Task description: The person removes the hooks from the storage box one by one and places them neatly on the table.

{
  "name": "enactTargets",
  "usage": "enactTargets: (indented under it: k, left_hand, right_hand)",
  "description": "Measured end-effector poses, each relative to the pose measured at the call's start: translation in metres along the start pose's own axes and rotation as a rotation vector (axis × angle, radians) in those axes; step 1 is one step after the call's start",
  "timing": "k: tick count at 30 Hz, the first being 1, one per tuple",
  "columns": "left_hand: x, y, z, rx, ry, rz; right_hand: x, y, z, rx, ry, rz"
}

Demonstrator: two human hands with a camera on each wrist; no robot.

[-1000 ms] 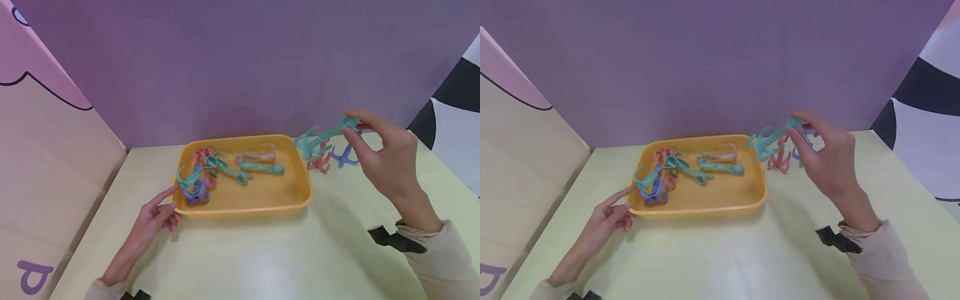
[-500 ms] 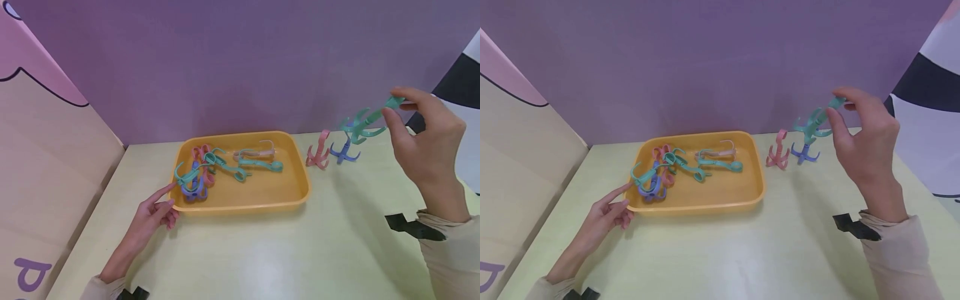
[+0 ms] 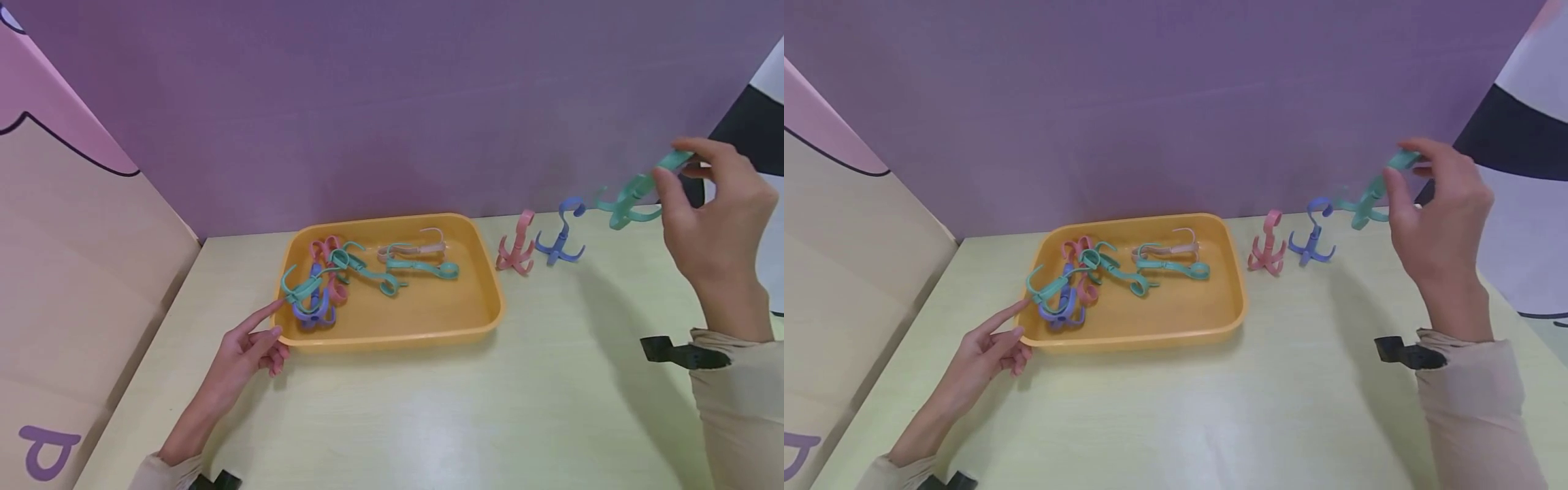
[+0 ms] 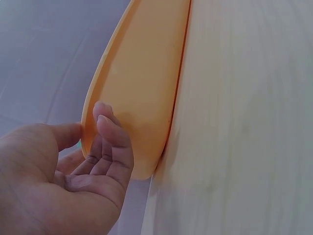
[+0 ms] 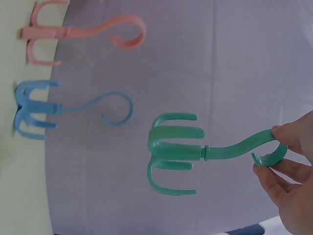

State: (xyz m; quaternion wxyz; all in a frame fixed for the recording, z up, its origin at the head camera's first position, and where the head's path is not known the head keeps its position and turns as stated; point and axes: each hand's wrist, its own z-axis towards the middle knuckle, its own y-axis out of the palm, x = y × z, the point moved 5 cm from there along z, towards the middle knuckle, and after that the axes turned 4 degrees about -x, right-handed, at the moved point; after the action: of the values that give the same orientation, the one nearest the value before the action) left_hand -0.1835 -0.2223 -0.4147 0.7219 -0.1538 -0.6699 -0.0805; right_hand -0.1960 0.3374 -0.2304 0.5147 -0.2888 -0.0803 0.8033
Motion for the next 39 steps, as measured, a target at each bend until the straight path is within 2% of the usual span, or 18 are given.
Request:
enactTargets:
  k: [7, 21, 32, 36, 39]
  left_hand:
    - [0.001, 0.001, 0.0, 0.005, -0.009, 0.005]
    - [0.0, 0.0, 0.0, -0.001, 0.001, 0.007]
    - [0.002, 0.0, 0.0, -0.002, 0.016, 0.015]
    - [0.002, 0.001, 0.0, -0.004, 0.017, 0.024]
    - [0.002, 0.001, 0.0, -0.01, 0.019, 0.022]
  right_hand:
    - [0.029, 0.006, -0.001, -0.022, 0.056, -0.01]
    - [0.082, 0.035, -0.019, -0.206, 0.222, -0.06]
    - [0.108, 0.054, -0.033, -0.364, 0.292, -0.049]
    - [0.116, 0.062, -0.04, -0.409, 0.295, -0.058]
    - [0.118, 0.064, -0.043, -0.413, 0.278, -0.046]
